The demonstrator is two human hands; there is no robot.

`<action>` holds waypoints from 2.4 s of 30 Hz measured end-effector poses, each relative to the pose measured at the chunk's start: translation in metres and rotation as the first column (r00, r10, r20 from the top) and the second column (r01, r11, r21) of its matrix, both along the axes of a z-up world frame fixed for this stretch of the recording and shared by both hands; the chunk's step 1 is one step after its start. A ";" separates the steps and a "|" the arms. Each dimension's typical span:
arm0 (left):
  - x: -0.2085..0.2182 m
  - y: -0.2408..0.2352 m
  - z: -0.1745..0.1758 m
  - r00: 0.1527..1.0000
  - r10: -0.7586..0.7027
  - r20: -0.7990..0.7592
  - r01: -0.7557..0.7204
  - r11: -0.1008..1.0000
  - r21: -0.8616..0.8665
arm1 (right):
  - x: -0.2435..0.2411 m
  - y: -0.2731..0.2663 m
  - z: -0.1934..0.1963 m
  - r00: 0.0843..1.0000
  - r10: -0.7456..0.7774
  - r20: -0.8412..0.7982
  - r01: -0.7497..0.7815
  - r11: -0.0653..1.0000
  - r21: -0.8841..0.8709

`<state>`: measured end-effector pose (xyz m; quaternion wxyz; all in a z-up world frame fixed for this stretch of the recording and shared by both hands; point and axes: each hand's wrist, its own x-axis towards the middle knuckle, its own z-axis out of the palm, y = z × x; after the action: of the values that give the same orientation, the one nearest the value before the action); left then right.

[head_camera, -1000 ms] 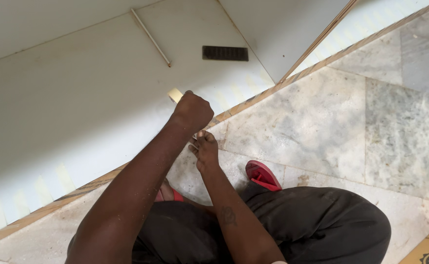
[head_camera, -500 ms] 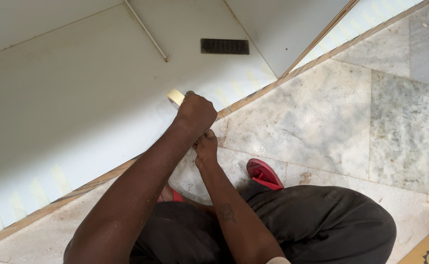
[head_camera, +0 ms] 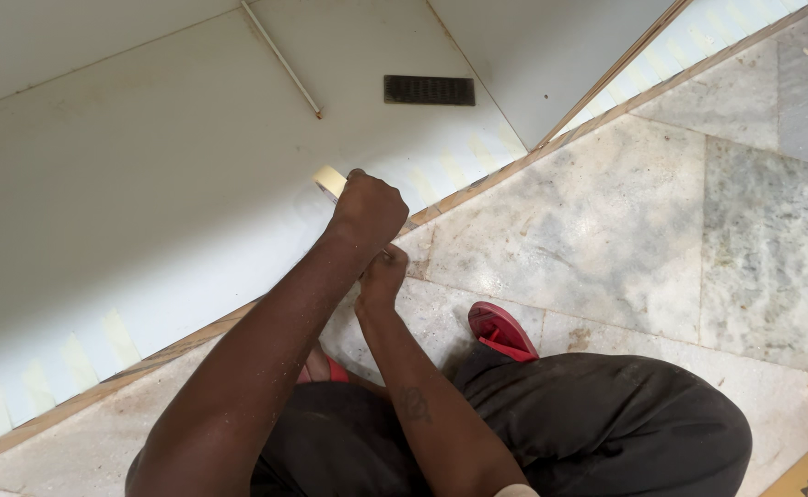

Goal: The person sits on the floor and applies masking tape along the bottom edge of a white cabinet or shelf. They tear off pieces of tape and smooth them down along the seam where the cabinet meets the floor.

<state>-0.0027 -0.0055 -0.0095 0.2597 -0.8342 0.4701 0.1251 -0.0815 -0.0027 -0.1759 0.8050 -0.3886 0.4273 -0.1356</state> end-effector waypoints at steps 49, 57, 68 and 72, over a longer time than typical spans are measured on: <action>0.082 0.008 -0.026 0.995 0.098 0.000 -0.097 0.983 -0.158 | -0.035 0.001 0.091 0.718 0.161 -0.677 -0.607 -0.328 -0.723; 0.076 -0.003 -0.022 0.992 0.122 -0.030 -0.124 0.990 -0.068 | -0.008 0.004 0.078 0.723 0.115 -0.681 -0.583 -0.427 -0.691; 0.081 0.001 -0.027 0.990 0.121 -0.075 -0.129 0.985 -0.116 | 0.009 0.006 0.077 0.728 0.196 -0.657 -0.587 -0.317 -0.745; 0.082 0.003 -0.036 0.991 0.108 -0.074 -0.119 0.980 -0.162 | 0.012 0.006 0.074 0.676 0.162 -0.719 -0.659 -0.304 -0.688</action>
<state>0.0796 -0.0023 -0.0450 0.1662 -0.8740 0.4386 0.1269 -0.0697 0.0032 -0.1024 0.1496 -0.9784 0.1404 -0.0247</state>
